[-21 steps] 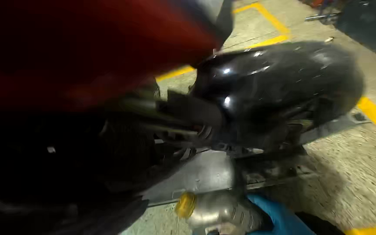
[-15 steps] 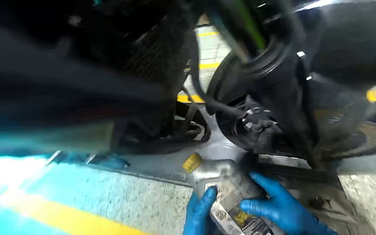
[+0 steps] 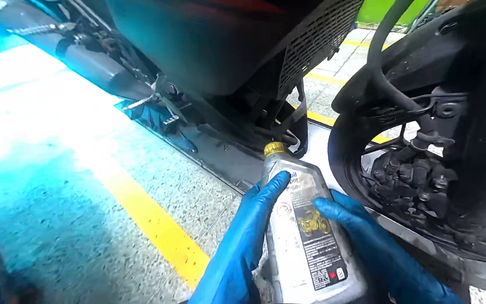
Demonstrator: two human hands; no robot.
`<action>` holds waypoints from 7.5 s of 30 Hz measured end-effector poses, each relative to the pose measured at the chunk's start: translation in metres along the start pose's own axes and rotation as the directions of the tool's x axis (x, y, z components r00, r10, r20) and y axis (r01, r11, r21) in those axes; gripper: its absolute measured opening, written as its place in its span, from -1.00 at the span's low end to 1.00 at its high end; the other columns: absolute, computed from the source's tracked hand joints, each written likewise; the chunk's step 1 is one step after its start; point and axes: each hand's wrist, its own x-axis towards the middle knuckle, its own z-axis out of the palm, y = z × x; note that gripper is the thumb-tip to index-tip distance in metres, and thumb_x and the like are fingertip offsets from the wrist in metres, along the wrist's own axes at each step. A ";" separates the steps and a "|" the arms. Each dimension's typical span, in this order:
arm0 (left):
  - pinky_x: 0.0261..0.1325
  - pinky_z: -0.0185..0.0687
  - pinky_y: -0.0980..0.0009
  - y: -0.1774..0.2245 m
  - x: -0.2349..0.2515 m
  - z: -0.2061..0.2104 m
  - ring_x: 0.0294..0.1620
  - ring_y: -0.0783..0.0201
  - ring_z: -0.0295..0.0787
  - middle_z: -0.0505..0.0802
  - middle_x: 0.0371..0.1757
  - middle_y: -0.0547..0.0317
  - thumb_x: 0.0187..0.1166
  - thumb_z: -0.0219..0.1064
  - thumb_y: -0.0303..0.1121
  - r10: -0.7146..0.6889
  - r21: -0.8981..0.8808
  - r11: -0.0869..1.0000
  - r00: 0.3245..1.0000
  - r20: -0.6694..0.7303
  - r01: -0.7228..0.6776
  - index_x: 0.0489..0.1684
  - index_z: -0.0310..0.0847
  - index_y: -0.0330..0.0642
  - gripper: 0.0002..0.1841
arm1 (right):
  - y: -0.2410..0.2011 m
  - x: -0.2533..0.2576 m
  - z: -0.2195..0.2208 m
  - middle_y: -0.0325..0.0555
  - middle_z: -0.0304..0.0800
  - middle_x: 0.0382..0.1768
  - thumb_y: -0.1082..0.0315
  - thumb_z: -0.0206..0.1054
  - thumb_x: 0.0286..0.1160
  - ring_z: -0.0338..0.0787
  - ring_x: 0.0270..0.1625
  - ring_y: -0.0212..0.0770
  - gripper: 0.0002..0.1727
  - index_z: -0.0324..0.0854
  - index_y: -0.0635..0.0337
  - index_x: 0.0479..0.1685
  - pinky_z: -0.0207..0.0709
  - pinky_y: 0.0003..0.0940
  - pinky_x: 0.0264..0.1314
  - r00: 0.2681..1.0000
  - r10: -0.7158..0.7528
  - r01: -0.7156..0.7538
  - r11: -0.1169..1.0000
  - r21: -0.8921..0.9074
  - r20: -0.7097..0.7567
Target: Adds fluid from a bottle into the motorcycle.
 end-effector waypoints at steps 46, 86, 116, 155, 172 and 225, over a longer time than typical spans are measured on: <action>-0.19 0.89 0.20 0.004 0.011 0.002 -0.24 0.10 0.93 0.92 -0.20 -0.07 0.72 0.21 0.06 0.002 0.037 0.999 0.999 0.045 -0.003 0.23 0.71 -0.15 -0.53 | -0.013 0.008 0.002 -0.16 0.86 -0.21 -0.01 0.38 0.48 0.87 -0.17 -0.32 -0.58 0.69 0.09 0.14 0.78 -0.41 -0.10 0.994 0.089 -0.087 0.996 0.022 -0.059; 0.40 0.60 0.03 -0.025 -0.002 -0.004 0.33 0.19 0.70 0.76 0.30 0.06 0.06 0.76 -0.14 -0.037 0.587 0.657 0.758 0.651 -0.473 0.43 0.56 -0.09 -0.20 | 0.084 -0.049 -0.020 0.16 0.72 0.26 0.14 0.77 0.02 0.70 0.32 -0.37 -0.03 0.39 0.57 0.42 0.50 -0.50 0.48 0.978 -0.182 0.135 0.920 -0.369 -0.097; -0.03 0.88 0.39 -0.019 -0.002 -0.002 -0.15 0.40 0.91 0.94 -0.21 0.28 0.04 0.76 -0.21 0.269 0.217 0.913 0.908 0.320 -0.347 -0.09 0.77 -0.14 -0.54 | 0.039 -0.024 -0.028 -0.14 0.76 0.22 -0.13 0.55 0.32 0.74 0.24 -0.48 -0.07 0.37 0.40 0.52 0.67 -0.44 0.35 0.957 -0.281 0.291 0.918 -0.269 0.073; -0.23 0.89 0.18 0.013 0.006 -0.013 -0.24 0.05 0.92 0.89 -0.17 -0.19 0.62 0.36 -0.18 0.061 -0.207 0.975 0.995 -0.084 -0.078 0.31 0.59 -0.22 -0.59 | -0.028 0.044 0.025 -0.04 0.86 -0.27 -0.14 0.45 0.39 0.87 -0.27 -0.23 -0.46 0.67 0.08 0.14 0.77 -0.33 -0.23 0.987 0.157 -0.157 0.987 0.033 -0.014; -0.08 0.91 0.27 -0.018 -0.003 0.018 -0.18 0.16 0.93 0.91 -0.15 -0.02 0.45 0.53 -0.31 -0.008 -0.008 1.000 0.999 0.054 0.008 0.31 0.50 -0.29 -0.50 | 0.016 0.009 -0.005 -0.12 0.87 -0.12 0.07 0.49 0.35 0.90 -0.12 -0.26 -0.37 0.46 0.20 0.37 0.84 -0.30 -0.04 0.983 0.161 -0.151 0.982 0.115 -0.085; 0.26 0.75 0.48 -0.046 0.015 0.018 0.11 0.49 0.82 0.86 0.05 0.27 0.08 0.76 -0.38 0.076 0.284 0.927 0.864 0.498 -0.246 0.30 0.51 -0.22 -0.30 | 0.071 -0.020 -0.056 -0.22 0.80 0.16 0.08 0.67 0.17 0.78 0.20 -0.45 -0.14 0.40 0.35 0.46 0.69 -0.43 0.33 0.989 -0.150 0.148 0.978 -0.149 -0.006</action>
